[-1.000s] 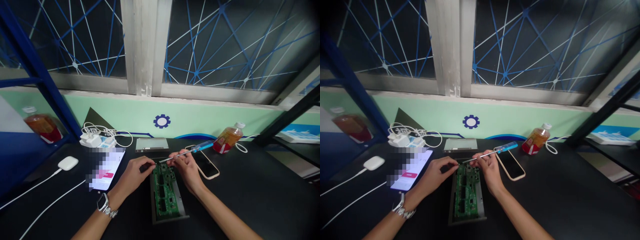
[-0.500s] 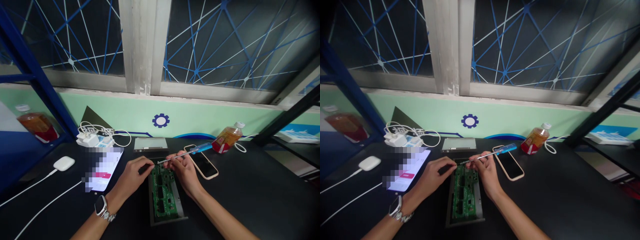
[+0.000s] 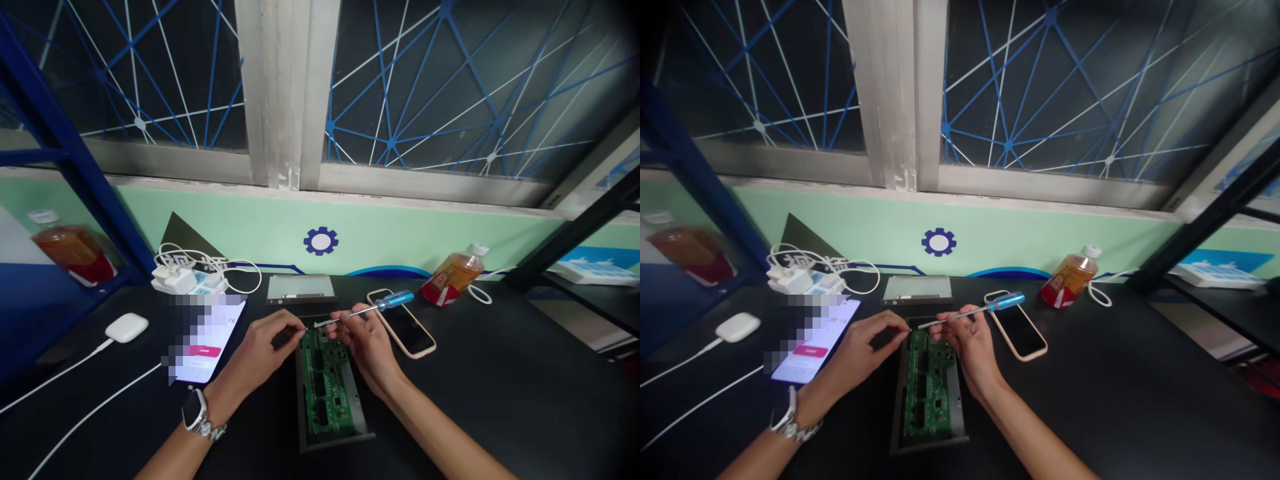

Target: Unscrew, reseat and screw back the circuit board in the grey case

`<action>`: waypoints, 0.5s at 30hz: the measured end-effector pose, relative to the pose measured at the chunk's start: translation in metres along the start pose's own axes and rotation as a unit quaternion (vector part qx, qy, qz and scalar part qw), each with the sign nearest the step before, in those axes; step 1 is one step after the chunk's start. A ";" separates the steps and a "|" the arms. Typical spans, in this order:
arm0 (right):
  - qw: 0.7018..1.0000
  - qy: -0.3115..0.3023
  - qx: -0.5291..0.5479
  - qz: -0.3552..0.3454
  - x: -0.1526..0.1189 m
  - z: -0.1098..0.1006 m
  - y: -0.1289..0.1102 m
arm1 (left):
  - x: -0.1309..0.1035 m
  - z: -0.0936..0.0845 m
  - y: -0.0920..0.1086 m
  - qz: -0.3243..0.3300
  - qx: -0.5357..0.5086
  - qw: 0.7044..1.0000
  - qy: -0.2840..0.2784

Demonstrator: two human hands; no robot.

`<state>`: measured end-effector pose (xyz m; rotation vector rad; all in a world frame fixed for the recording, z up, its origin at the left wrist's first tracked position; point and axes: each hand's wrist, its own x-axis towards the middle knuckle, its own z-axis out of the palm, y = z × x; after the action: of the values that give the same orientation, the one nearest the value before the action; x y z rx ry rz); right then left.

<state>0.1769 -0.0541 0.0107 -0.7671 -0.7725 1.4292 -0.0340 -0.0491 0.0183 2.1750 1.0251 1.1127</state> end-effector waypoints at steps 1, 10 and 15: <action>1.000 0.005 0.000 0.006 0.000 0.000 0.000 | -0.001 0.001 0.001 0.001 0.002 1.000 0.002; 0.999 0.033 -0.009 -0.015 0.000 0.002 -0.002 | -0.001 -0.003 0.009 -0.019 0.046 0.998 -0.034; 0.997 0.052 -0.016 -0.057 0.005 -0.005 -0.008 | 0.002 -0.035 -0.012 -0.023 0.128 0.990 -0.063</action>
<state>0.1853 -0.0493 0.0146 -0.8033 -0.7492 1.2680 -0.0675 -0.0377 0.0298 2.3718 1.2100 0.8497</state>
